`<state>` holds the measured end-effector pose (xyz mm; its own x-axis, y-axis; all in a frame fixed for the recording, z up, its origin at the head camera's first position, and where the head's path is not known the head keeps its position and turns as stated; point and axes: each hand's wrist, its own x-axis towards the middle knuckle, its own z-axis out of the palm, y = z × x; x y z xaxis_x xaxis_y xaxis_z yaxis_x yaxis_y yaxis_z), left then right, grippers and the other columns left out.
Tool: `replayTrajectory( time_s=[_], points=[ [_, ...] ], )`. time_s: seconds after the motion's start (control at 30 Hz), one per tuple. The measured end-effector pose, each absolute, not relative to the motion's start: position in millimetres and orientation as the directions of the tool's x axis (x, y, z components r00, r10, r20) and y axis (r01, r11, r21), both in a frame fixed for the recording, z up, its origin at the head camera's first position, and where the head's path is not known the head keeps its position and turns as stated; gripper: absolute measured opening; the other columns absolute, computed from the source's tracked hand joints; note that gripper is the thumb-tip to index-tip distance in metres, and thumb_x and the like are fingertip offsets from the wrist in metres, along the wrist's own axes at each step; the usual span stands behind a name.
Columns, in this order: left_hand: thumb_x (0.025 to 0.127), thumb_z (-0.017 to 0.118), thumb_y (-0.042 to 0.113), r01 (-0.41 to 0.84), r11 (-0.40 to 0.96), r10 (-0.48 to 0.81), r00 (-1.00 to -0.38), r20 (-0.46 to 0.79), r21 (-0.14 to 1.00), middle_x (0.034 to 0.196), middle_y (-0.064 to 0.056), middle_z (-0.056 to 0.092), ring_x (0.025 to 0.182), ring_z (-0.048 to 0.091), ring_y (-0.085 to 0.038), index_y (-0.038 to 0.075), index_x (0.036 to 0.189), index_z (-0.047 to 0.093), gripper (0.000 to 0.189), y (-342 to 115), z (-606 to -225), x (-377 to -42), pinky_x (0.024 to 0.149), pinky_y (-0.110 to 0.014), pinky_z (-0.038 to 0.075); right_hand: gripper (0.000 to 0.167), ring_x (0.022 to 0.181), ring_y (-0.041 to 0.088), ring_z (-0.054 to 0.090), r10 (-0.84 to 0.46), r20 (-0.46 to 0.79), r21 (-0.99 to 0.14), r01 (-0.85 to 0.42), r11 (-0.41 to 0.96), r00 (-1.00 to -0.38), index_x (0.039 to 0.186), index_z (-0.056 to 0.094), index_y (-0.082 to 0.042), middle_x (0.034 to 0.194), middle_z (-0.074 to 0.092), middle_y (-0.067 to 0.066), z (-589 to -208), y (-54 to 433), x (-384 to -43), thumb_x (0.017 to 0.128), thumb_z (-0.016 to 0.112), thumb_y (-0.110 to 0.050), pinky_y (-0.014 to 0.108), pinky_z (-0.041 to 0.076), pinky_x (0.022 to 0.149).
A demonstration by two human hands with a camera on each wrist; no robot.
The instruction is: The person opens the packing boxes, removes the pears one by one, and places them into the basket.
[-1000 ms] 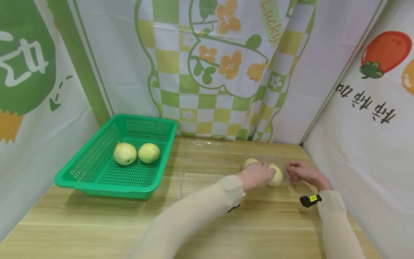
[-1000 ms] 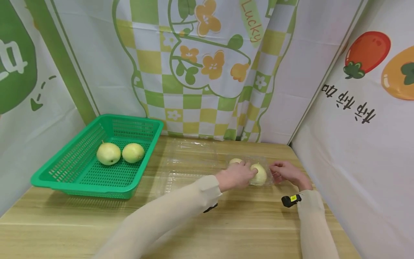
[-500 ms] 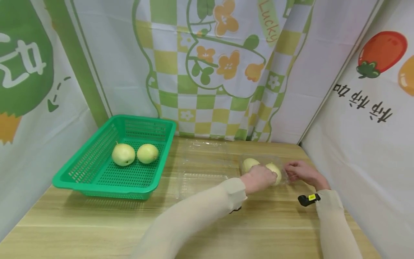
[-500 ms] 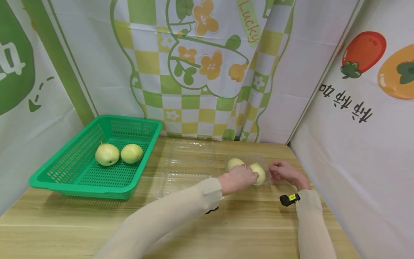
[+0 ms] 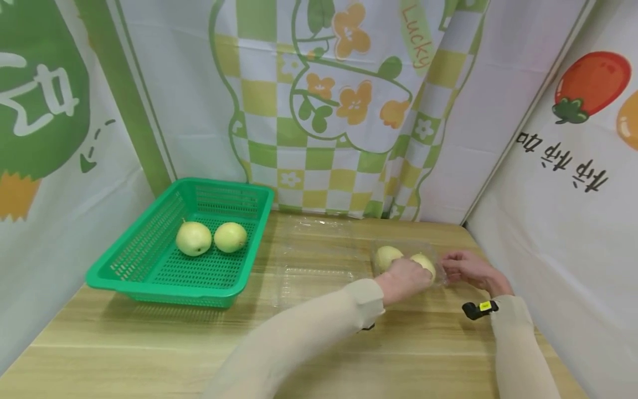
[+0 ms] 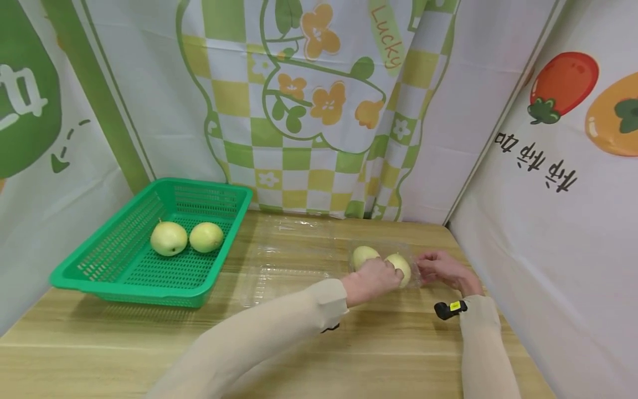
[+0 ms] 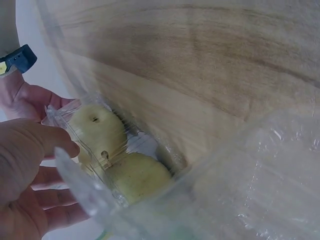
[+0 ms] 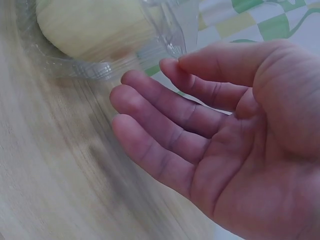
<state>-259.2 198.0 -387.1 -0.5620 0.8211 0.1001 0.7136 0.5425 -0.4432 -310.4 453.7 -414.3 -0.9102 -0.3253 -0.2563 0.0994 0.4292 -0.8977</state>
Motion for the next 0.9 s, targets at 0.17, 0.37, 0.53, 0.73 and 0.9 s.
replayTrajectory(
  time_s=[0.17, 0.37, 0.53, 0.73, 0.9],
  points=[
    [0.098, 0.057, 0.019, 0.706, 0.536, 0.825, -0.554, 0.110, -0.463, 0.091, 0.016, 0.069, 0.078, 0.064, 0.000, 0.032, 0.106, 0.067, 0.017, 197.3, -389.1, -254.4, 0.064, -0.017, 0.056, 0.018, 0.090, 0.011, 0.068, -0.364, -0.261, -0.908, 0.100, 0.406, -0.894, 0.111, 0.060, -0.003, 0.097, 0.069, -0.004, -416.5, 456.4, -307.5, 0.103, 0.050, -0.016, 0.034, 0.060, 0.081],
    [0.100, 0.056, 0.020, 0.704, 0.513, 0.833, -0.548, 0.085, -0.491, 0.096, 0.018, 0.068, 0.078, 0.062, 0.001, 0.033, 0.109, 0.065, 0.018, 199.5, -388.5, -246.9, 0.060, -0.019, 0.056, 0.020, 0.090, 0.013, 0.068, -0.417, -0.291, -0.914, 0.121, 0.388, -0.861, 0.115, 0.057, -0.001, 0.100, 0.068, -0.003, -415.2, 459.1, -301.2, 0.103, 0.050, -0.015, 0.036, 0.061, 0.080],
    [0.101, 0.054, 0.021, 0.696, 0.503, 0.835, -0.545, 0.080, -0.512, 0.096, 0.019, 0.068, 0.075, 0.060, 0.001, 0.035, 0.110, 0.066, 0.021, 202.5, -388.3, -243.7, 0.057, -0.019, 0.055, 0.015, 0.090, 0.014, 0.068, -0.456, -0.314, -0.922, 0.152, 0.357, -0.833, 0.114, 0.057, -0.007, 0.101, 0.068, -0.003, -416.5, 461.4, -299.9, 0.103, 0.049, -0.012, 0.038, 0.061, 0.080],
    [0.100, 0.055, 0.021, 0.698, 0.470, 0.857, -0.506, 0.093, -0.540, 0.100, 0.021, 0.068, 0.077, 0.059, 0.004, 0.037, 0.110, 0.066, 0.021, 201.9, -389.2, -245.5, 0.061, -0.017, 0.055, 0.015, 0.092, 0.015, 0.069, -0.500, -0.320, -0.931, 0.169, 0.324, -0.805, 0.112, 0.059, -0.011, 0.102, 0.070, -0.002, -419.8, 464.5, -299.8, 0.103, 0.047, -0.009, 0.039, 0.062, 0.080],
    [0.101, 0.056, 0.023, 0.699, 0.432, 0.881, -0.463, 0.100, -0.570, 0.102, 0.022, 0.068, 0.078, 0.059, 0.005, 0.037, 0.112, 0.065, 0.020, 201.5, -391.5, -248.9, 0.064, -0.013, 0.054, 0.019, 0.091, 0.015, 0.070, -0.545, -0.315, -0.940, 0.175, 0.294, -0.777, 0.111, 0.060, -0.012, 0.101, 0.072, -0.001, -421.1, 464.6, -299.2, 0.104, 0.043, -0.008, 0.039, 0.062, 0.080]
  ],
)
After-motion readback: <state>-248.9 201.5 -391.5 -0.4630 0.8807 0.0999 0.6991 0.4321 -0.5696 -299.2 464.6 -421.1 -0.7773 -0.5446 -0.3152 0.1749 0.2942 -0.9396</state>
